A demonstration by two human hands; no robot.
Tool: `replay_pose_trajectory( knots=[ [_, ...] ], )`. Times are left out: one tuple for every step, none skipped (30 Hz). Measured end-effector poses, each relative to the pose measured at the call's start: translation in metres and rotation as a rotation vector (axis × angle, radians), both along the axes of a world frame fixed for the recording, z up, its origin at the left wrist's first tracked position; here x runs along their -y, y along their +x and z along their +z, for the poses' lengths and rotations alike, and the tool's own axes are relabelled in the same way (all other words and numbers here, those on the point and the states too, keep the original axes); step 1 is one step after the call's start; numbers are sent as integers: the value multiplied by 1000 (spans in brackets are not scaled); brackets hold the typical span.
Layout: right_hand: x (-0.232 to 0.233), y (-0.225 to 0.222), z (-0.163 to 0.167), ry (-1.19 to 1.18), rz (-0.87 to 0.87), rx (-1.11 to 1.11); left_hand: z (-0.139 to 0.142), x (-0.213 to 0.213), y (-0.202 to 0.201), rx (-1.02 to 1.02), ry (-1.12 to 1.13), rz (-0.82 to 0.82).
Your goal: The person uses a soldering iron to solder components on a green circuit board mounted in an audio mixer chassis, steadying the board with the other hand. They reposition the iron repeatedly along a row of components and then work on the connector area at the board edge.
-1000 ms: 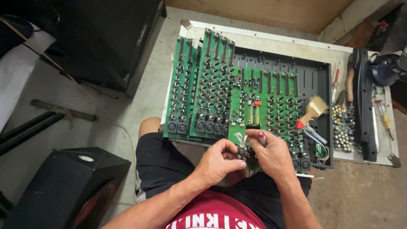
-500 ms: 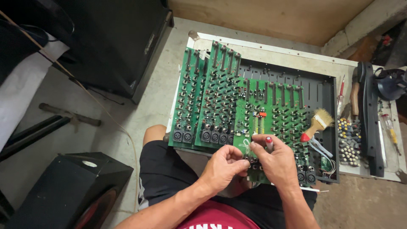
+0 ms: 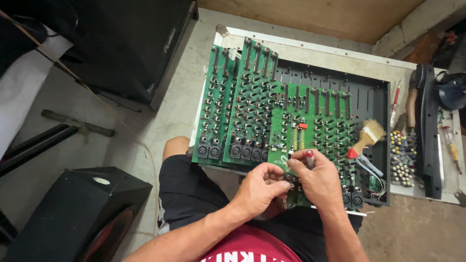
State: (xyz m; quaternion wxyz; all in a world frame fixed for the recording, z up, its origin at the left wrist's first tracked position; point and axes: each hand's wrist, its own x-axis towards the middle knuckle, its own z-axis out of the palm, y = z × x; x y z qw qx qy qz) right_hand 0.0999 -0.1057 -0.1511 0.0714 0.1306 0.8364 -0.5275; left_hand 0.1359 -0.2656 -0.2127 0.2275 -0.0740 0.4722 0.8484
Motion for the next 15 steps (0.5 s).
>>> replay_pose_trajectory(
  knots=[
    [-1,-1,1,17,4,8,0,-1,-1,5,-18,10],
    [-2,-3,2,32,9,1,-1,-1,-4,13,-17,25],
    [-3,-4,5,47,16,-5,-1,1,-7,21,-16,41],
    [-3,-5,7,61,22,-12,-2,3,-9,29,-15,58],
    [-4,-6,10,122,9,-8,-3,4,-11,30,-26,63],
    [-4,-6,14,182,-3,-4,-3,6,-13,31,-37,69],
    [-4,-6,17,241,-16,1,-4,7,-14,31,-49,75],
    [-2,-7,20,293,0,-6,-5,8,-15,35,-60,72],
    [-1,-8,22,344,16,-13,-5,8,-15,38,-72,69],
    [0,-8,23,396,32,-20,-6,8,-15,41,-83,66],
    [2,-8,24,419,67,-87,-7,8,-15,38,-88,64],
    [4,-10,24,443,101,-155,-7,7,-16,35,-92,62],
    [5,-10,24,467,135,-223,-8,6,-16,33,-95,60],
    [5,-11,24,479,157,-240,-8,6,-15,34,-100,60],
    [6,-12,23,492,180,-256,-8,6,-15,36,-105,60]
  ],
)
